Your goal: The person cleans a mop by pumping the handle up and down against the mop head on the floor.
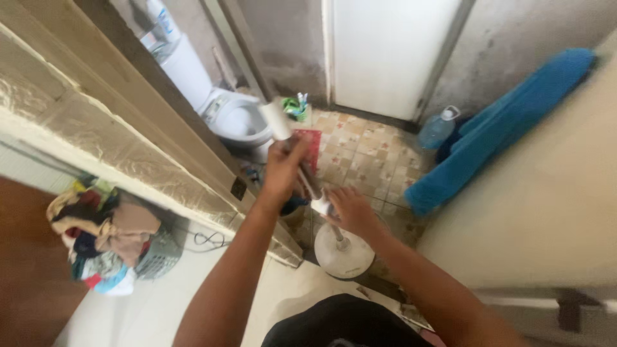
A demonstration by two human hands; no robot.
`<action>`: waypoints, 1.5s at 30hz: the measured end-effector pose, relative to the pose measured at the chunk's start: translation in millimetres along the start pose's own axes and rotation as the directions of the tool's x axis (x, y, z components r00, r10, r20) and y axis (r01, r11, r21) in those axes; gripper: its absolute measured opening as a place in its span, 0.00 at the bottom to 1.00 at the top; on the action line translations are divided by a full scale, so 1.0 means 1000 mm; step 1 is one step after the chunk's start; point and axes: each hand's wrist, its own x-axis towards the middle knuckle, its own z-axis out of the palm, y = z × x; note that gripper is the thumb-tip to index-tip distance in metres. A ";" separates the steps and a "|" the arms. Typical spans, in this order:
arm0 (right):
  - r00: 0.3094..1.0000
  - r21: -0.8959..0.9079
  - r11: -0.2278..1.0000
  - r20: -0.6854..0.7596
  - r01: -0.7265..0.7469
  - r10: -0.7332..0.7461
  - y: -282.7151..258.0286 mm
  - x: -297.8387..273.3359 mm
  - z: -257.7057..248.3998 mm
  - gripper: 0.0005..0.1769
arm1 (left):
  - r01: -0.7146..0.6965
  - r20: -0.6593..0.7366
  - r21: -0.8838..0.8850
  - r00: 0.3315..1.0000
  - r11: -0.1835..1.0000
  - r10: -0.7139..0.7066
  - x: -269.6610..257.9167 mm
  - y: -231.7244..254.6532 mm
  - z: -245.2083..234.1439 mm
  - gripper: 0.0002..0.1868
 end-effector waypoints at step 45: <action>0.824 0.495 0.718 -0.007 -0.490 0.567 -0.363 -0.189 -0.226 0.23 | 0.031 0.158 0.434 0.981 0.900 -0.111 -0.309 -0.016 -0.146 0.17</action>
